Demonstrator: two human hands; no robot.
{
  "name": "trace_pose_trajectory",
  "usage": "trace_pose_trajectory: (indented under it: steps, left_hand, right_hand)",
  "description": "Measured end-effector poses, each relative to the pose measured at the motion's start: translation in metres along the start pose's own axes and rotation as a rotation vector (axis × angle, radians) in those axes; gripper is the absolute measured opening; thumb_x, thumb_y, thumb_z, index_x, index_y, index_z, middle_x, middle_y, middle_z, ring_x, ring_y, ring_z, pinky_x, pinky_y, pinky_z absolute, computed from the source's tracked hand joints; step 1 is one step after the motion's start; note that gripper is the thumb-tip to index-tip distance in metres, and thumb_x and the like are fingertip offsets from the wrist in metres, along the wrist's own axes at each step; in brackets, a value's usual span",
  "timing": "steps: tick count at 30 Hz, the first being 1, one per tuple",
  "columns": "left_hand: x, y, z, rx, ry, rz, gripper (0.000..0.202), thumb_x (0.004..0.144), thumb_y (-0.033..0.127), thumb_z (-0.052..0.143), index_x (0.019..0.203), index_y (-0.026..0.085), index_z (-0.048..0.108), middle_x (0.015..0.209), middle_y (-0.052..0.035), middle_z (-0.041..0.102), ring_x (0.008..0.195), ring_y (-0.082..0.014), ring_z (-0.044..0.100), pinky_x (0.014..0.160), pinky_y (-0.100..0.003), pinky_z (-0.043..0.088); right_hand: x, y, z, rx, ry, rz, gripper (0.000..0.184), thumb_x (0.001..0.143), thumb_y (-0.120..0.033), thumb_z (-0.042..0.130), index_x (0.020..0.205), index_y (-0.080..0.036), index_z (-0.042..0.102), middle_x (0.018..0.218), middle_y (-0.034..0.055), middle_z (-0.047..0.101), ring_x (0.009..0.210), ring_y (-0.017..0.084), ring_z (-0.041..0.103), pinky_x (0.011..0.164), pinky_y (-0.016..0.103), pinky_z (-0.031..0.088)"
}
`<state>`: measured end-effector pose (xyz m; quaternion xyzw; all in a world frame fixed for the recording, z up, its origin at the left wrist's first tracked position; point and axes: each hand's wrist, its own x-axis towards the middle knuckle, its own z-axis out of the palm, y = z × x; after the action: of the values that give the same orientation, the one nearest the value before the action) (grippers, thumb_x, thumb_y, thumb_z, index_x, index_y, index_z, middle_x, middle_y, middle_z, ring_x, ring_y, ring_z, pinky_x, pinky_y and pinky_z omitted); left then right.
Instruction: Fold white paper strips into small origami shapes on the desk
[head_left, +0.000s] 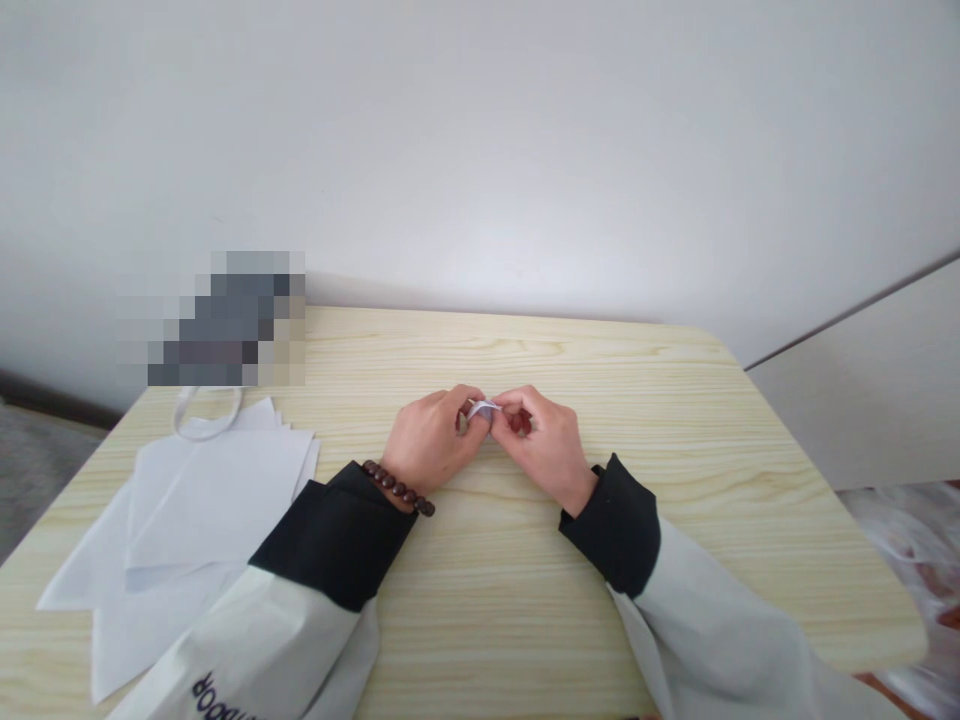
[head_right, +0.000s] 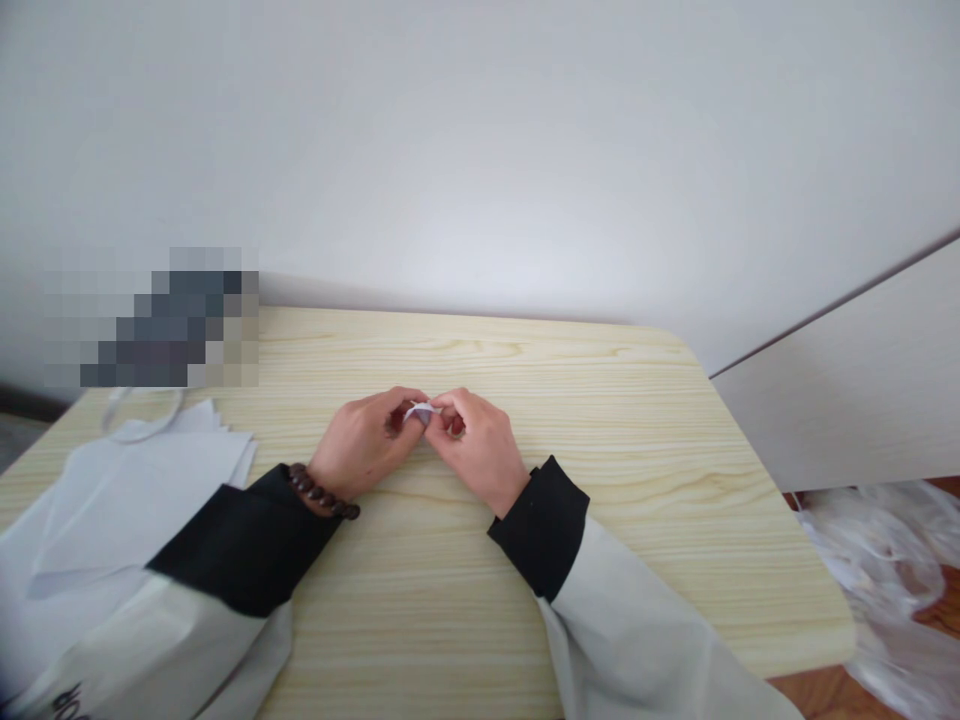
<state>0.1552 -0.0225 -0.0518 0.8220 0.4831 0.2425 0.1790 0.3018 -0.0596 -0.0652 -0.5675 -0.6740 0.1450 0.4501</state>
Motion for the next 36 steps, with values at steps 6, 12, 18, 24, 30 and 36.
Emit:
trace_pose_trajectory:
  steps: [6,12,18,24,30,36]
  left_hand:
    - [0.0028,-0.001,-0.0027,-0.232,0.007,-0.045,0.019,0.075,0.024,0.054,0.091,0.019,0.063,0.063,0.0039,0.064,0.052,-0.0109,0.052,0.055,-0.022,0.04]
    - [0.0032,-0.004,-0.0004,-0.281,-0.008,-0.038,0.023,0.075,0.029,0.058,0.095,0.018,0.059,0.061,0.0045,0.061,0.05,-0.0103,0.051,0.052,-0.021,0.039]
    - [0.002,-0.0023,0.0003,-0.236,0.003,-0.032,0.022,0.078,0.03,0.055,0.097,0.018,0.056,0.064,0.004,0.062,0.051,-0.0103,0.051,0.054,-0.023,0.039]
    - [0.0034,-0.0028,-0.0005,-0.357,-0.043,-0.059,0.026,0.079,0.033,0.054,0.1,0.018,0.055,0.067,0.0033,0.063,0.051,-0.0099,0.05,0.052,-0.022,0.038]
    - [0.0037,-0.0033,0.0004,-0.24,-0.04,-0.035,0.022,0.078,0.033,0.054,0.095,0.02,0.059,0.065,0.0037,0.061,0.054,-0.0111,0.052,0.055,-0.023,0.038]
    - [0.004,-0.0029,-0.0014,-0.237,-0.064,-0.049,0.02,0.079,0.032,0.053,0.094,0.021,0.061,0.065,0.0034,0.064,0.054,-0.0112,0.052,0.055,-0.023,0.038]
  right_hand:
    - [0.0005,0.0025,0.0005,0.023,-0.112,-0.001,0.019,0.079,-0.024,0.055,0.097,-0.018,0.057,0.068,-0.0018,0.06,0.059,0.01,0.055,0.058,0.02,0.044]
    - [0.0027,0.0009,-0.0014,0.106,-0.096,0.072,0.015,0.079,-0.023,0.055,0.093,-0.018,0.057,0.059,-0.0053,0.054,0.05,0.008,0.049,0.052,0.018,0.04]
    - [0.002,0.0012,-0.0005,0.13,-0.051,0.075,0.012,0.077,-0.023,0.057,0.088,-0.019,0.057,0.058,-0.0061,0.051,0.05,0.008,0.048,0.051,0.018,0.04]
    - [0.0008,0.0023,0.0004,0.158,-0.053,0.078,0.014,0.077,-0.024,0.057,0.091,-0.02,0.056,0.059,-0.0057,0.053,0.05,0.008,0.049,0.049,0.018,0.041]
    - [0.0003,0.001,0.0003,0.118,0.002,0.088,0.013,0.074,-0.022,0.058,0.087,-0.019,0.059,0.059,-0.0043,0.057,0.051,0.008,0.051,0.049,0.018,0.042]
    - [0.0004,-0.0008,0.0,0.087,0.045,0.061,0.013,0.074,-0.021,0.058,0.086,-0.019,0.061,0.059,-0.0033,0.06,0.051,0.009,0.052,0.052,0.019,0.044]
